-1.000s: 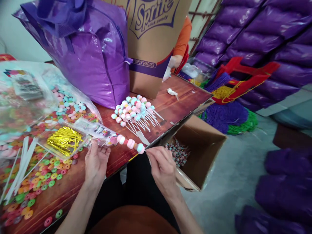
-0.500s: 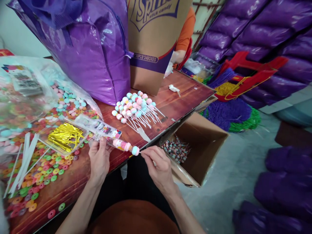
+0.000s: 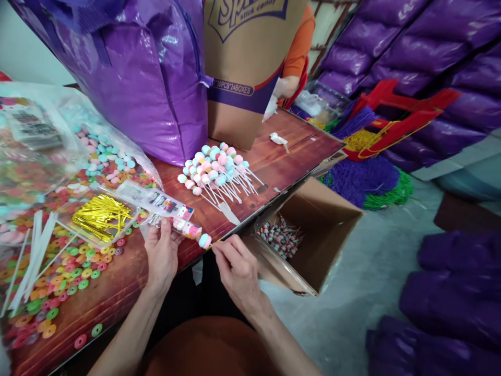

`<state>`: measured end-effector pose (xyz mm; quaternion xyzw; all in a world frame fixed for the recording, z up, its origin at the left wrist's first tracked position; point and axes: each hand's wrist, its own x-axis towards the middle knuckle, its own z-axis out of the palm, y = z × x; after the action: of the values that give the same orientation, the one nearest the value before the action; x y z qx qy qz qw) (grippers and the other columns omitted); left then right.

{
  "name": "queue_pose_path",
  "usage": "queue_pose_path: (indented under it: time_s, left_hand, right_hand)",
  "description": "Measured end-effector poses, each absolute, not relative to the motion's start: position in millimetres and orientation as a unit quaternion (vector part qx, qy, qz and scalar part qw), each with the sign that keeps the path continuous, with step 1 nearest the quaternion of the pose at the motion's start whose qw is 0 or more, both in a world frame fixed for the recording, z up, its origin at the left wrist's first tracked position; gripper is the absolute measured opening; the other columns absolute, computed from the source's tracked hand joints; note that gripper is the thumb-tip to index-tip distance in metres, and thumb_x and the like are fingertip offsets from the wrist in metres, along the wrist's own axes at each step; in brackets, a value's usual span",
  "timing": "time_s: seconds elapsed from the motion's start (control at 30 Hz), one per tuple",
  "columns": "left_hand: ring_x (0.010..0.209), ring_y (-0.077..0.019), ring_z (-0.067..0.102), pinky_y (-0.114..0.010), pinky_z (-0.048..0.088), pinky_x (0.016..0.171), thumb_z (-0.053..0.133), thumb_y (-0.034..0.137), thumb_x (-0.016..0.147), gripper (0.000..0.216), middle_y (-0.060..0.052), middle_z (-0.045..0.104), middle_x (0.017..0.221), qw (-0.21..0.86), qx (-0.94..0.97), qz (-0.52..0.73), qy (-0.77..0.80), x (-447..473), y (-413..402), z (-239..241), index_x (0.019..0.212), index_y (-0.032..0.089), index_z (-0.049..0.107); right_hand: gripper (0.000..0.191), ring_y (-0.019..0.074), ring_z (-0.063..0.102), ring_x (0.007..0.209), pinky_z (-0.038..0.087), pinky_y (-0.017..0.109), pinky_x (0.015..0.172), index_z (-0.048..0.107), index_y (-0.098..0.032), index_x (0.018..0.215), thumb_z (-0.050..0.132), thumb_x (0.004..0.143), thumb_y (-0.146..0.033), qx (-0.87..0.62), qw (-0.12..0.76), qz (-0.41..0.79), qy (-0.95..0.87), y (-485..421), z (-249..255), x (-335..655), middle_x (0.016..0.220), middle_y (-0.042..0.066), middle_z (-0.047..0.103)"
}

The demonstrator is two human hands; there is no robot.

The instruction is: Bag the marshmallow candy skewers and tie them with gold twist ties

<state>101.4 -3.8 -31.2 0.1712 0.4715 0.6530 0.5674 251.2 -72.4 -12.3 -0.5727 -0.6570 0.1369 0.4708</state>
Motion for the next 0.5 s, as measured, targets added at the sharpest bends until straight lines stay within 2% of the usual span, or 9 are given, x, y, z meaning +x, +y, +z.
queue_pose_path:
  time_s: [0.27, 0.5]
  left_hand:
    - [0.078, -0.0148, 0.067, -0.027, 0.054, 0.072, 0.083, 0.042, 0.071, 0.034, -0.003, 0.069, 0.091, 0.601, 0.177, 0.640, 0.445, 103.0, -6.8, -24.6, 0.091, 0.022, 0.065]
    - [0.083, -0.0182, 0.071, -0.027, 0.054, 0.067, 0.085, 0.043, 0.067, 0.036, -0.005, 0.073, 0.092, 0.620, 0.147, 0.639, 0.430, 107.3, -6.0, -25.4, 0.088, 0.023, 0.064]
  right_hand:
    - [0.019, 0.0126, 0.054, 0.063, 0.044, 0.026, 0.059, 0.071, -0.020, 0.090, 0.054, 0.097, -0.016, -0.582, 0.442, 0.147, -0.666, -73.2, -17.2, 242.9, 0.073, 0.001, 0.054]
    - [0.018, 0.0133, 0.054, 0.064, 0.042, 0.025, 0.058, 0.070, -0.020, 0.083, 0.057, 0.095, -0.018, -0.589, 0.461, 0.267, -0.607, -78.1, -18.9, 235.4, 0.072, 0.000, 0.055]
